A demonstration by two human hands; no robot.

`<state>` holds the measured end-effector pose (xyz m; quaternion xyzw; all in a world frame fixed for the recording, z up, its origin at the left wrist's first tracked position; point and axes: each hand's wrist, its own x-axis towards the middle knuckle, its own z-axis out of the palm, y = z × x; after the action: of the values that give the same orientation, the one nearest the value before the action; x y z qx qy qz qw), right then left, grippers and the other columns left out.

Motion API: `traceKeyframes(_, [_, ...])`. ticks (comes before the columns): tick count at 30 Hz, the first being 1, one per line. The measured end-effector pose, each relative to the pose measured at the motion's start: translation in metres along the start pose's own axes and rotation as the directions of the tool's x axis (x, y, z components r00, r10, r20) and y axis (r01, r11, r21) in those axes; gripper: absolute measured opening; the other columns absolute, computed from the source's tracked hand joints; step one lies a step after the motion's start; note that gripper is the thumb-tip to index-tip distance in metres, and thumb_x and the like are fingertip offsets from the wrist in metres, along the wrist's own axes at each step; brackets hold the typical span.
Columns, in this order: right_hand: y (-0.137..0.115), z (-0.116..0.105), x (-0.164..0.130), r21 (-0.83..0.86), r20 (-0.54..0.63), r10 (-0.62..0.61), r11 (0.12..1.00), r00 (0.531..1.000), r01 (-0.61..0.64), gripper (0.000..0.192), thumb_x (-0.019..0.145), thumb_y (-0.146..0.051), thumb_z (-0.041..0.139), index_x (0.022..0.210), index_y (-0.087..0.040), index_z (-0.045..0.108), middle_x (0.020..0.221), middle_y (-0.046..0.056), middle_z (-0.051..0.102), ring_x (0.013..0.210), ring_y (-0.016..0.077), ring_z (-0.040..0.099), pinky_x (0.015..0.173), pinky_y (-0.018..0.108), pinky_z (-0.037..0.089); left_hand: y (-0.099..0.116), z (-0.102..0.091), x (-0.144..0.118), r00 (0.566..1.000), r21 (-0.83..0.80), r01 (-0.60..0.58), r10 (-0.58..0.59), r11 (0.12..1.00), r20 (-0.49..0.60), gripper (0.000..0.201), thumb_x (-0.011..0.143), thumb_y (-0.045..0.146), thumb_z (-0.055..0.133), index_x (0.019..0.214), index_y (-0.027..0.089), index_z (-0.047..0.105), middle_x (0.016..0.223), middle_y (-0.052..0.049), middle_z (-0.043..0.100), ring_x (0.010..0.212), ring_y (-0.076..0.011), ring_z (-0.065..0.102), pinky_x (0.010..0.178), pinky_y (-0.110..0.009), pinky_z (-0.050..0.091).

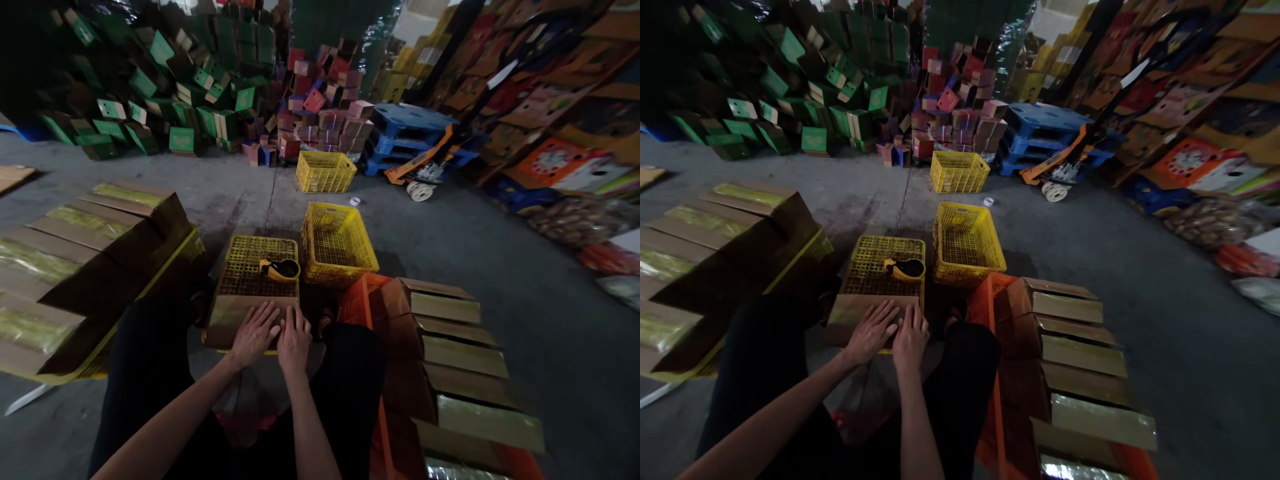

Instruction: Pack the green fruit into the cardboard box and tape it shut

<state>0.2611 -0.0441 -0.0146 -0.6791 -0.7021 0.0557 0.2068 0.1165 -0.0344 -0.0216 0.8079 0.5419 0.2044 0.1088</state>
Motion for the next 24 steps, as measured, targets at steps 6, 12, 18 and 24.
traceKeyframes(6, [-0.003, -0.002, 0.007, 0.003, -0.024, 0.002, 1.000, 1.000, -0.002, 0.048, 0.105, -0.030, 0.030, 0.145, -0.017, 0.053, 0.151, 0.014, 0.049, 0.123, 0.0316, 0.049, 0.097, 0.046, 0.045, -0.016, -0.004, -0.011, 0.996, -0.001, 0.094, -0.094, 0.996, -0.001, 0.049, 0.103, 0.037, 0.041, 0.151, 0.025, 0.045, 0.159, -0.009, 0.041, 0.149, -0.0267, 0.035, 0.123, -0.053, 0.022])
traceKeyframes(12, [-0.002, 0.002, 0.004, 0.001, -0.025, 0.016, 1.000, 1.000, -0.016, 0.052, 0.105, -0.037, 0.028, 0.148, -0.018, 0.050, 0.152, 0.015, 0.047, 0.125, 0.0336, 0.047, 0.099, 0.050, 0.043, -0.048, -0.014, -0.039, 0.959, 0.005, 0.276, -0.275, 0.961, -0.066, 0.052, 0.102, 0.040, 0.042, 0.151, 0.025, 0.046, 0.162, -0.010, 0.036, 0.152, -0.0300, 0.027, 0.123, -0.057, 0.015])
traceKeyframes(18, [-0.004, 0.001, 0.002, -0.023, -0.021, -0.010, 1.000, 1.000, 0.009, 0.053, 0.105, -0.043, 0.029, 0.148, -0.021, 0.052, 0.155, 0.013, 0.045, 0.123, 0.0354, 0.049, 0.099, 0.052, 0.043, -0.070, -0.006, -0.059, 0.855, -0.138, 0.475, -0.493, 0.869, -0.162, 0.065, 0.102, 0.046, 0.037, 0.160, 0.016, 0.026, 0.167, -0.013, 0.020, 0.156, -0.0293, 0.009, 0.123, -0.054, 0.019])
traceKeyframes(24, [-0.022, 0.008, -0.002, -0.069, -0.001, -0.024, 0.997, 1.000, 0.024, 0.058, 0.104, -0.049, 0.032, 0.149, -0.018, 0.050, 0.157, 0.018, 0.041, 0.139, 0.0425, 0.037, 0.109, 0.068, 0.029, -0.072, -0.002, -0.058, 0.818, -0.336, 0.480, -0.552, 0.810, -0.163, 0.066, 0.103, 0.046, 0.034, 0.162, 0.019, 0.019, 0.169, -0.009, 0.014, 0.156, -0.0244, 0.008, 0.126, -0.048, 0.016])
